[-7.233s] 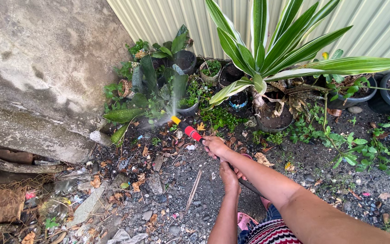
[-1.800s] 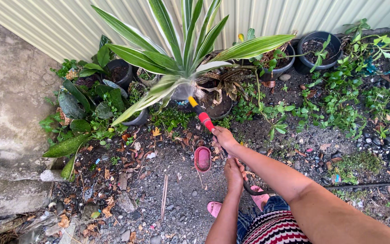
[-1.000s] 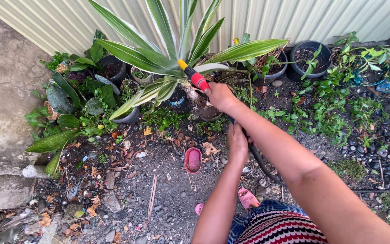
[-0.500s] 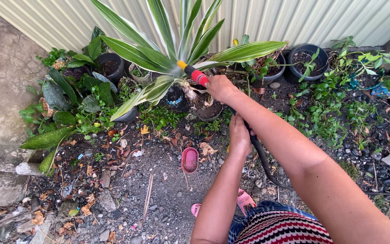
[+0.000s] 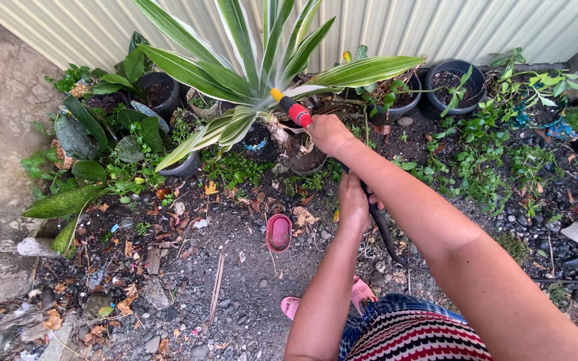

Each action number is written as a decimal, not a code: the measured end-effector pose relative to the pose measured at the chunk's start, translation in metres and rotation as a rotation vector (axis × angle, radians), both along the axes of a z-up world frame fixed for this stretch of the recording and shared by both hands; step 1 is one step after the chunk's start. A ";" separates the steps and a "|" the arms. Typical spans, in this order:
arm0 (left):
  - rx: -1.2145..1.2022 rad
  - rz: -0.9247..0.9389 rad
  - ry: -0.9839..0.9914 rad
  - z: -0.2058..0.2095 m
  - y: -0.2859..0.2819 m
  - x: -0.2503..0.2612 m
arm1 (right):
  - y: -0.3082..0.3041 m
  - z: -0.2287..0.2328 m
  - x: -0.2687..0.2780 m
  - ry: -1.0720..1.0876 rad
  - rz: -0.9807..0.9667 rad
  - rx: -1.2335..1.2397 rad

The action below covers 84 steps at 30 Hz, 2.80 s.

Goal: The person waters various potted succulents and flowering plants in an outdoor garden using a hose with a spray nozzle.

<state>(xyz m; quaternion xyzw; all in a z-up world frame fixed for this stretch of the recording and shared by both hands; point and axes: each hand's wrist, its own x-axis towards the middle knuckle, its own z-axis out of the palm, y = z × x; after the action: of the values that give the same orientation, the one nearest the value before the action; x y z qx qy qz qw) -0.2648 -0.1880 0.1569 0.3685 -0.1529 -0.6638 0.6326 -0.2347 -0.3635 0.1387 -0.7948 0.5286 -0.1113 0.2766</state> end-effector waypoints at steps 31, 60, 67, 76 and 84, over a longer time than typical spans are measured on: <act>0.117 -0.003 -0.036 -0.057 0.025 -0.021 | 0.047 -0.023 -0.019 0.006 0.025 0.058; 0.456 -0.151 -0.376 -0.196 0.105 -0.051 | 0.112 -0.220 -0.100 -0.157 -0.300 0.301; 0.462 0.009 -0.324 -0.253 0.134 -0.036 | 0.144 -0.210 -0.069 -0.736 -0.611 0.969; 0.462 -0.024 -0.351 -0.248 0.145 -0.021 | 0.155 -0.223 -0.066 -0.950 -0.701 1.060; 0.404 0.096 -0.294 -0.279 0.147 -0.024 | 0.157 -0.214 -0.053 -0.887 -0.572 1.070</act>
<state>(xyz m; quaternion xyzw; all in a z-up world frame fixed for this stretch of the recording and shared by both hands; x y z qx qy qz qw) -0.2886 -0.0407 -0.1219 0.5869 -0.0897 -0.5894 0.5478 -0.2872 -0.2063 -0.0750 -0.2640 0.5356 -0.2165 0.7723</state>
